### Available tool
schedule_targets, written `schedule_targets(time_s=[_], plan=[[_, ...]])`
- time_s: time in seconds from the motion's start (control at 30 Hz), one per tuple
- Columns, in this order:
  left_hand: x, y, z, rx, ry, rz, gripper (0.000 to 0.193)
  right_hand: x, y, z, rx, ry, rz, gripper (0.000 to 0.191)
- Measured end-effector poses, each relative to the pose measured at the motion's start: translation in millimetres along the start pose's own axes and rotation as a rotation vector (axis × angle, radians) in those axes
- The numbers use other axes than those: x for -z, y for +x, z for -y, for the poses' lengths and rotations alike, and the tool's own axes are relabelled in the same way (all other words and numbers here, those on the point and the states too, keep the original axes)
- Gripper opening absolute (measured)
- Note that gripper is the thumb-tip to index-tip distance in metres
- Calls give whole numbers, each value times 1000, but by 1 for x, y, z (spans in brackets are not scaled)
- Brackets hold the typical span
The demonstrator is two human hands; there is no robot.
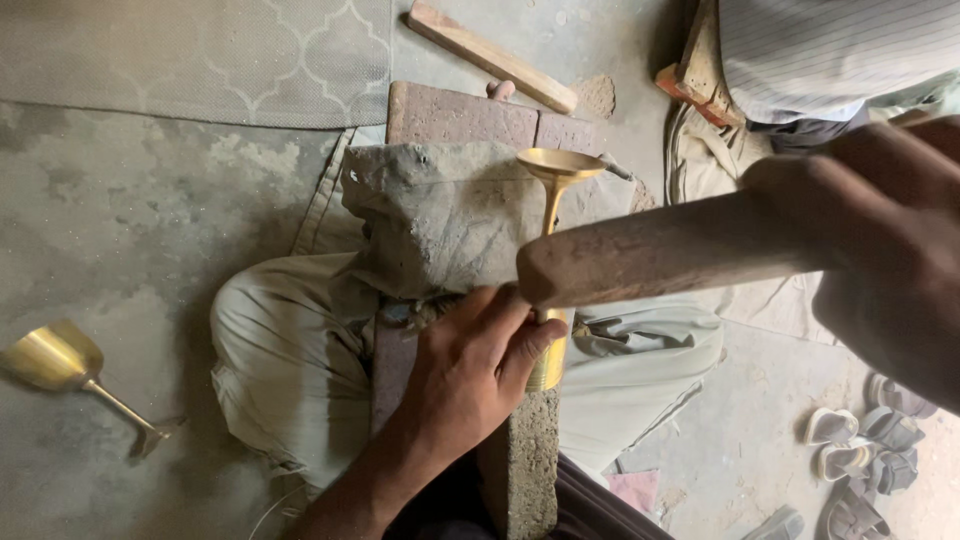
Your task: The person sits on the floor and shapes a brass goblet, hammering it with a wooden mallet against a stone block. They hold a small punch against the brass cup, strike it repeatedly, rotate the goblet, and reposition it on the block to work different areas of its surface.
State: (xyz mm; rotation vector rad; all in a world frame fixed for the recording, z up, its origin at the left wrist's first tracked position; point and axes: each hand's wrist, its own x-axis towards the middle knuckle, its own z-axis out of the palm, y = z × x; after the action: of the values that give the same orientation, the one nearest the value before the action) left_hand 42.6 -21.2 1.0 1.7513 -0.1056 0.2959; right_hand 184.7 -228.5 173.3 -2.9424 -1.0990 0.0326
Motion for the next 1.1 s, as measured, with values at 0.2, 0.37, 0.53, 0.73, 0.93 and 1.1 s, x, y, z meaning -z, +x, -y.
schedule_targets(time_s=[0.2, 0.37, 0.53, 0.73, 0.93, 1.1], plan=[[1, 3, 1, -18, 3, 27, 25, -8, -11, -5, -243, -53, 200, 34], [17, 9, 10, 126, -196, 28, 32, -8, -11, -3, -149, -56, 103, 31], [20, 14, 11, 3, -171, 118, 35, -6, -15, -6, -102, -51, 79, 28], [19, 16, 9, -9, -128, 117, 29, -10, -7, -5, -32, -59, 74, 25], [20, 13, 10, 38, -130, 150, 26, -8, 4, -1, 32, -115, 94, 22], [21, 12, 10, 6, -117, 125, 25, -11, 8, -7, 198, -112, 82, 21]])
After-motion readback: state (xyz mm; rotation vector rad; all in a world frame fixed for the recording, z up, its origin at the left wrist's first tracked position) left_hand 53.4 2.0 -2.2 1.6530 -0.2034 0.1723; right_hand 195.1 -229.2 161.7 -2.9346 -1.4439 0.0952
